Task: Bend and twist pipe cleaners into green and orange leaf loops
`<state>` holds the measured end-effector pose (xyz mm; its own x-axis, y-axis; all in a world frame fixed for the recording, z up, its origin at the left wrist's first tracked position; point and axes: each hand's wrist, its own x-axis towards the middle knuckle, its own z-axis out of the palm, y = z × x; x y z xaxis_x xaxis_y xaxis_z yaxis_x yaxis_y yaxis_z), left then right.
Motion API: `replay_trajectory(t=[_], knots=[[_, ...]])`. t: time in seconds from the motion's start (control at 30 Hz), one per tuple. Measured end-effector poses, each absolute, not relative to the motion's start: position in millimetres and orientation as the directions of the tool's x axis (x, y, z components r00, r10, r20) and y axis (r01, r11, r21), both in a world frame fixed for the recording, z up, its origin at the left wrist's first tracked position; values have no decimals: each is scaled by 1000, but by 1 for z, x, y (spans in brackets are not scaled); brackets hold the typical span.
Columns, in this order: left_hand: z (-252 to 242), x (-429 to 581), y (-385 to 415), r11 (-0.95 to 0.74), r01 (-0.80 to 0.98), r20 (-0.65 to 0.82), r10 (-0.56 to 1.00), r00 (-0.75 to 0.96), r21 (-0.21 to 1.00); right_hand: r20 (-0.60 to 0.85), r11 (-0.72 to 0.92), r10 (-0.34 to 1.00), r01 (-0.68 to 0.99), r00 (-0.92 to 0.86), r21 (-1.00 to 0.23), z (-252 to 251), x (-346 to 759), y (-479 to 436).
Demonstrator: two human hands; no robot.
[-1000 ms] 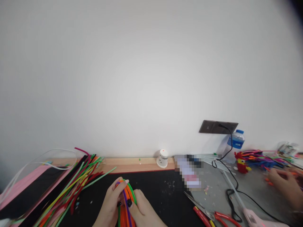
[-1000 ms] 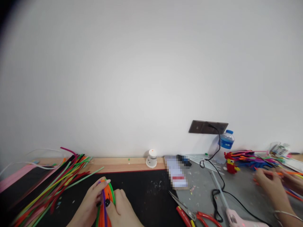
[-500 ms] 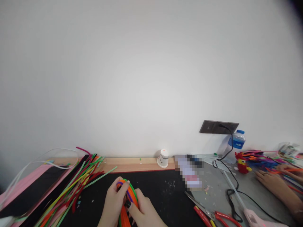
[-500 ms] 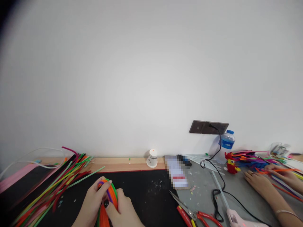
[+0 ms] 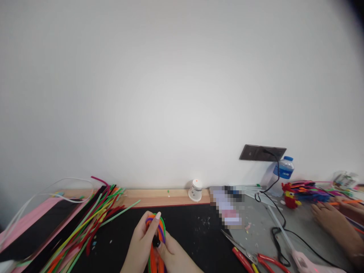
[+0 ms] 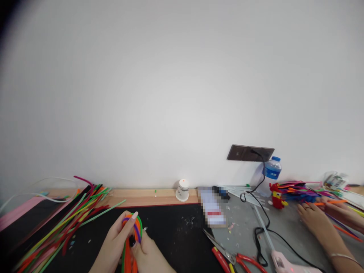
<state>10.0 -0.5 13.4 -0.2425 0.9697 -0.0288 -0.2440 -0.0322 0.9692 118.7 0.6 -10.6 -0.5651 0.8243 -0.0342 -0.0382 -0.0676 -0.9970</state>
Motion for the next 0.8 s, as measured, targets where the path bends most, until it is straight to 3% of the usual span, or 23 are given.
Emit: replay_trajectory(t=[0.2,0.47,0.8], knots=[[8,8,-1,-98,-124,74,980,-186,987,-30,-75,821,-55,-571,-996,-4,119,-4],[5,10,-1,-127,-72,113,977,-182,989,6,-191,740,-219,-673,-957,9,118,-6],[11,7,-3,-142,-1,141,982,-123,990,-44,-279,768,-271,-639,-921,-25,110,-2]])
